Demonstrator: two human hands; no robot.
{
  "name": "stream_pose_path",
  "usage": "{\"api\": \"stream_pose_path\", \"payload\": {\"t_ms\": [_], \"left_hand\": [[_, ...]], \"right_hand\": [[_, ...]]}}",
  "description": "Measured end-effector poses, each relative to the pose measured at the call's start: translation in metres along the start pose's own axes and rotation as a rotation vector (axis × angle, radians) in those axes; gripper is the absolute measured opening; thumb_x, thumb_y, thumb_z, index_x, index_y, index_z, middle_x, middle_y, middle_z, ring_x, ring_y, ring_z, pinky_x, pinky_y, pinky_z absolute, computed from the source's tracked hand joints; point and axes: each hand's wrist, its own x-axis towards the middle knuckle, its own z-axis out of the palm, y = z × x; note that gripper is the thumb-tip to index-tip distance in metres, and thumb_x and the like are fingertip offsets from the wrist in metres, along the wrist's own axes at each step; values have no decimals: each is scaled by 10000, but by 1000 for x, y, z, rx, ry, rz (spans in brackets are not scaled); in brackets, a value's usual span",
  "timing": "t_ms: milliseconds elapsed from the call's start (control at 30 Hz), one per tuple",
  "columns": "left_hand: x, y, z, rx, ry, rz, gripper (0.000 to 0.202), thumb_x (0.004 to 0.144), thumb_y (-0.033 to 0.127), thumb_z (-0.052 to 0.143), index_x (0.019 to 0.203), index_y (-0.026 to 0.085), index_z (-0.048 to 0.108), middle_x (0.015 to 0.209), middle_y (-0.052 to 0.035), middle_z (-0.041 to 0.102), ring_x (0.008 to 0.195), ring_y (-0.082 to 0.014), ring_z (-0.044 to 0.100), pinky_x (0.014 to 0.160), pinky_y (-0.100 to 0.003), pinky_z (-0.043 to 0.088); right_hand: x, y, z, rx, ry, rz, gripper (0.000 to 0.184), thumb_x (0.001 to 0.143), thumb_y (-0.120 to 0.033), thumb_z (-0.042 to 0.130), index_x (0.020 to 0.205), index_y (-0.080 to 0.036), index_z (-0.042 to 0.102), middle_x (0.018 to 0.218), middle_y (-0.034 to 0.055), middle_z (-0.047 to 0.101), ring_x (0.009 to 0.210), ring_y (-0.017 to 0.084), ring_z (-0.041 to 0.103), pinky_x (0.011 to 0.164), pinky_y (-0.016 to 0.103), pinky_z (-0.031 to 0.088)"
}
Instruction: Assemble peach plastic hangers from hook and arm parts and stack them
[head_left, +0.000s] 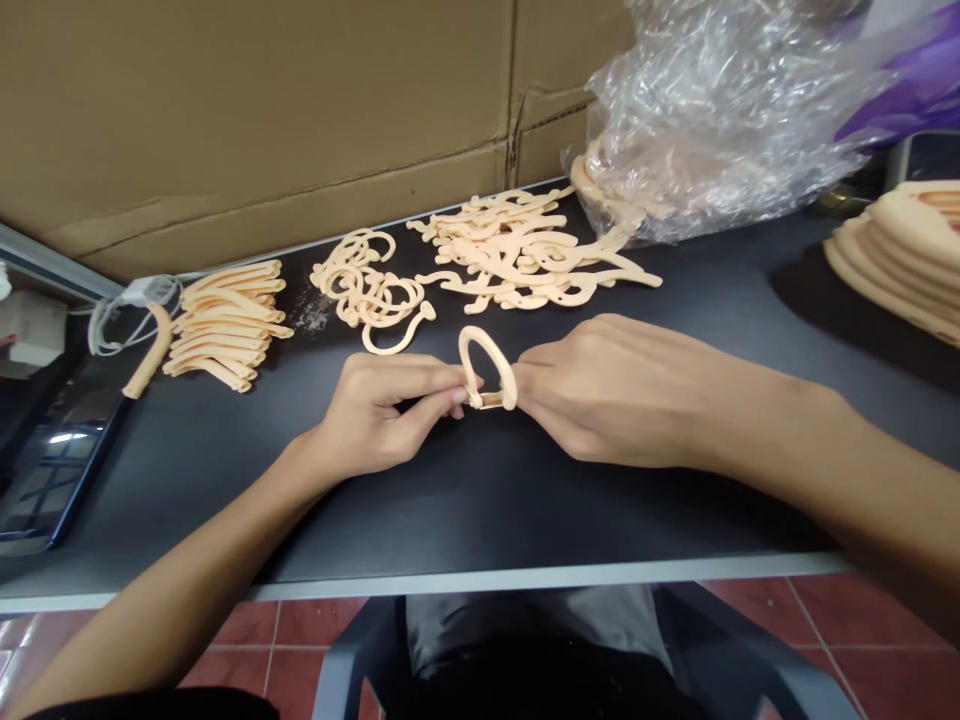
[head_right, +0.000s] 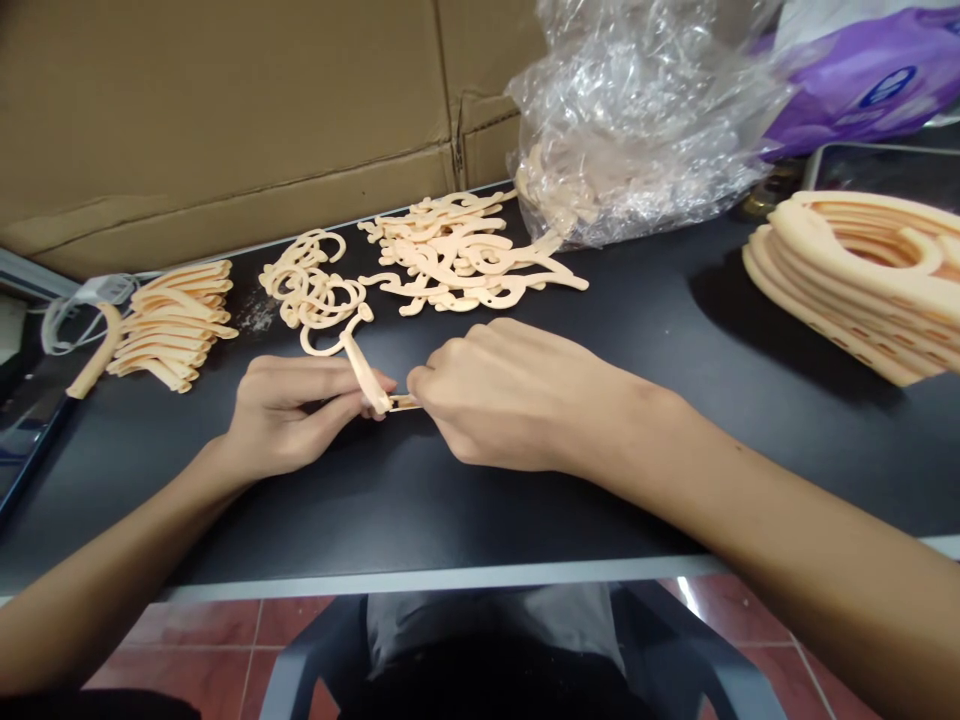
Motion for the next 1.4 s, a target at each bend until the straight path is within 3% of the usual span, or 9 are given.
{"api": "stream_pose_path", "payload": {"t_ms": [300,467,633,1033,1400], "left_hand": [[-5,9,6,88,110,-16,150,914,101,626,907,174,757,704,1,755,602,-98,701,582,-175,568],[-3,11,5,48,38,-59,183,909,97,630,780,163,740,675,3,740,585,-96,690,561,-172,552],[-2,13,5,63,44,-64,173,903,92,635,782,157,741,676,5,743,581,-94,690,567,-169,554],[-4,18,10,248,92,42,188,895,55,600,827,175,728,716,11,756,632,-97,716,592,-166,567],[-9,14,14,365,125,131,146,878,45,608,856,163,690,747,5,753,639,-96,718,583,-162,557]], "right_hand": [[-1,3,5,55,60,-3,262,941,-97,418,892,-113,676,736,86,660,541,129,454,560,325,185],[-1,1,5,4,49,-18,262,943,-100,420,905,-126,677,739,79,681,520,133,461,556,323,169],[0,-1,5,-24,44,-16,270,952,-99,412,897,-116,676,708,77,673,504,136,463,551,333,165],[-2,-2,6,14,41,21,304,961,-112,372,928,-126,675,696,67,644,471,123,374,545,324,166],[-1,-2,5,163,35,83,289,963,-140,387,858,-151,657,706,54,632,492,118,394,547,301,211]]}}
